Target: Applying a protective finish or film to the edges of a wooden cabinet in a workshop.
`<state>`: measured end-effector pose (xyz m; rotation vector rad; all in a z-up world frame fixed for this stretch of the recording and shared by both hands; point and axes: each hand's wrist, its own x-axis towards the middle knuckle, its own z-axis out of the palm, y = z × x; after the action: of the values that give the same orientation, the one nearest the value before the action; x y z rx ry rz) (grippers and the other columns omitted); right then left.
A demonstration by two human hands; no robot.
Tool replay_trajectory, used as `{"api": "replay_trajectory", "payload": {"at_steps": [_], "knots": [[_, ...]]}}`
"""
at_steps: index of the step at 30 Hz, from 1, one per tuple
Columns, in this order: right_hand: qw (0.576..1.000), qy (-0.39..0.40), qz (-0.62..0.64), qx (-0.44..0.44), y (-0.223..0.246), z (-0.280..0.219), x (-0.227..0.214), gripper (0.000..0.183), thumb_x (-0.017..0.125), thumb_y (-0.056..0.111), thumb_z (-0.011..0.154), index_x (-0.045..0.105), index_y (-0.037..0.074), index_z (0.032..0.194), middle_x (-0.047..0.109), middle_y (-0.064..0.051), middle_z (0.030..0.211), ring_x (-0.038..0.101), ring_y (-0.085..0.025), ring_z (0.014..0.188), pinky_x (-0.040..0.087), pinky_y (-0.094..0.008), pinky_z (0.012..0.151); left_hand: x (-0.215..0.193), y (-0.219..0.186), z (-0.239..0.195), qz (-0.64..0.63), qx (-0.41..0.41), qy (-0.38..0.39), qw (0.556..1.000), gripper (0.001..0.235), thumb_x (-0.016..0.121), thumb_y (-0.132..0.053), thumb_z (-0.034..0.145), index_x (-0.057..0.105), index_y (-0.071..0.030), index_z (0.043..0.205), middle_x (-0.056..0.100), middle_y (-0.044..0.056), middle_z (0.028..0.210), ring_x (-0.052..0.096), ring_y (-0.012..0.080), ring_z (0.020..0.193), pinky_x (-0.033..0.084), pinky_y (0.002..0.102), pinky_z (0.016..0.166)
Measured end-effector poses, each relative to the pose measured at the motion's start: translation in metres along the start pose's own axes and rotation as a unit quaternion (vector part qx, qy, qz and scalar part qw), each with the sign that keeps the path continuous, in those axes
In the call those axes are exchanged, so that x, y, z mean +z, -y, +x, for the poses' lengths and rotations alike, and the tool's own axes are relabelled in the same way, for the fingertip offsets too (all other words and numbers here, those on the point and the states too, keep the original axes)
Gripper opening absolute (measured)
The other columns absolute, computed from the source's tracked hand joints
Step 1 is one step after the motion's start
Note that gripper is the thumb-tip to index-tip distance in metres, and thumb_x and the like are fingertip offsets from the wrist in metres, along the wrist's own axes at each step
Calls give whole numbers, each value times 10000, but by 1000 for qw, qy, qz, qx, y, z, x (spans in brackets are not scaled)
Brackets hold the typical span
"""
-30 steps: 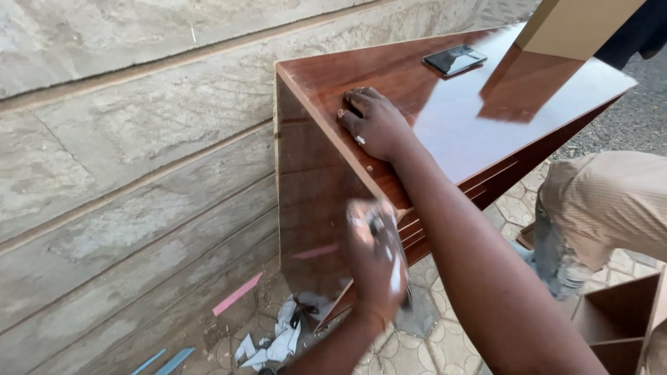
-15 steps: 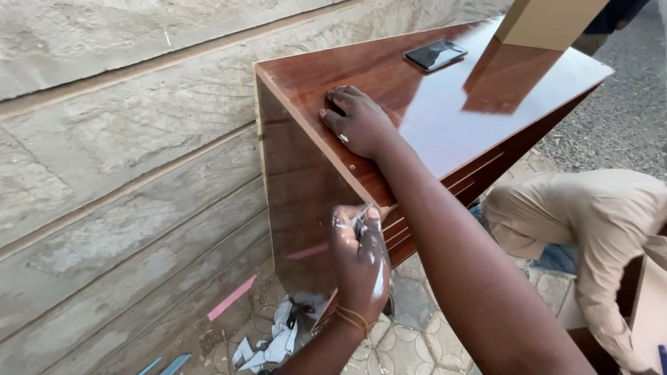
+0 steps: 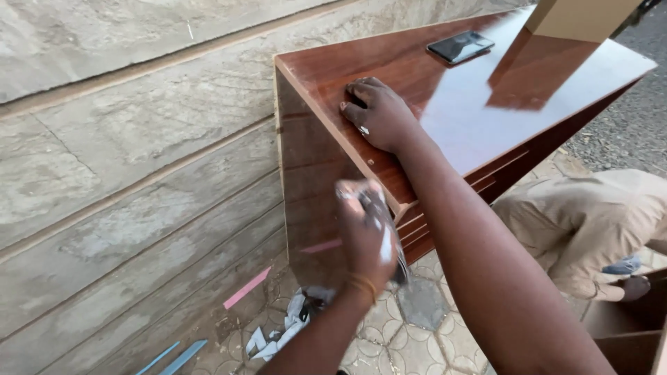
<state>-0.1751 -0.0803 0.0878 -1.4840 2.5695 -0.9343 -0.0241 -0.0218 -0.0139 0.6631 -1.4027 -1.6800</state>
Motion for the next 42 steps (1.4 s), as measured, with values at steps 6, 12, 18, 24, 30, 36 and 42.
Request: {"api": "replay_trajectory", "payload": {"at_steps": [6,12,18,24,30,36,42], "knots": [[1000,-3,15,18,1,-2,-1,532,616,399,952,603,121,1405,527,-74,1495,447,-288,1440,359,-469,1208,-9,8,5,-68,-2,-20,997,248,553,-275,1051,515,-103,1225,589,84,1169,582,202,1134,429,438,1118],[1000,2,-7,8,-2,1,3,518,585,400,963,604,120,1398,518,-88,1506,441,-323,1442,357,-485,1206,-8,-14,17,61,53,2,997,285,491,-201,1063,561,73,1102,642,271,1009,629,419,989,465,554,974],[1000,-10,-15,-2,-7,2,2,500,601,416,958,634,127,1365,554,-90,1465,472,-318,1419,381,-473,1191,-5,1,4,-49,51,-54,996,186,470,-221,1069,551,-61,1119,592,102,1075,525,192,1126,405,417,1070],[1000,3,-5,13,0,0,0,508,582,422,962,619,138,1381,527,-96,1492,435,-308,1452,347,-486,1206,-7,3,-23,-66,52,11,996,217,521,-169,1043,491,-52,1224,587,105,1137,594,208,1108,496,435,1062],[1000,-14,-1,1,-6,1,4,470,624,422,948,654,145,1327,569,-80,1449,479,-315,1411,376,-502,1187,-13,-24,-8,-85,87,-10,992,161,459,-97,1048,490,-5,1176,526,72,1136,507,174,1065,467,438,1088],[996,-25,-47,-69,-6,3,2,452,577,375,986,650,31,1271,579,-138,1411,594,-359,1208,437,-478,997,-18,-35,-12,-7,-2,27,1000,140,448,-185,1006,523,-67,1010,664,125,993,664,222,905,558,377,840],[1000,-9,20,14,-3,-3,-2,510,646,414,947,637,138,1377,543,-83,1481,469,-309,1419,367,-481,1201,-6,18,44,120,239,-69,961,284,588,-98,1035,489,135,1163,591,375,967,632,468,1017,520,560,904]]}}
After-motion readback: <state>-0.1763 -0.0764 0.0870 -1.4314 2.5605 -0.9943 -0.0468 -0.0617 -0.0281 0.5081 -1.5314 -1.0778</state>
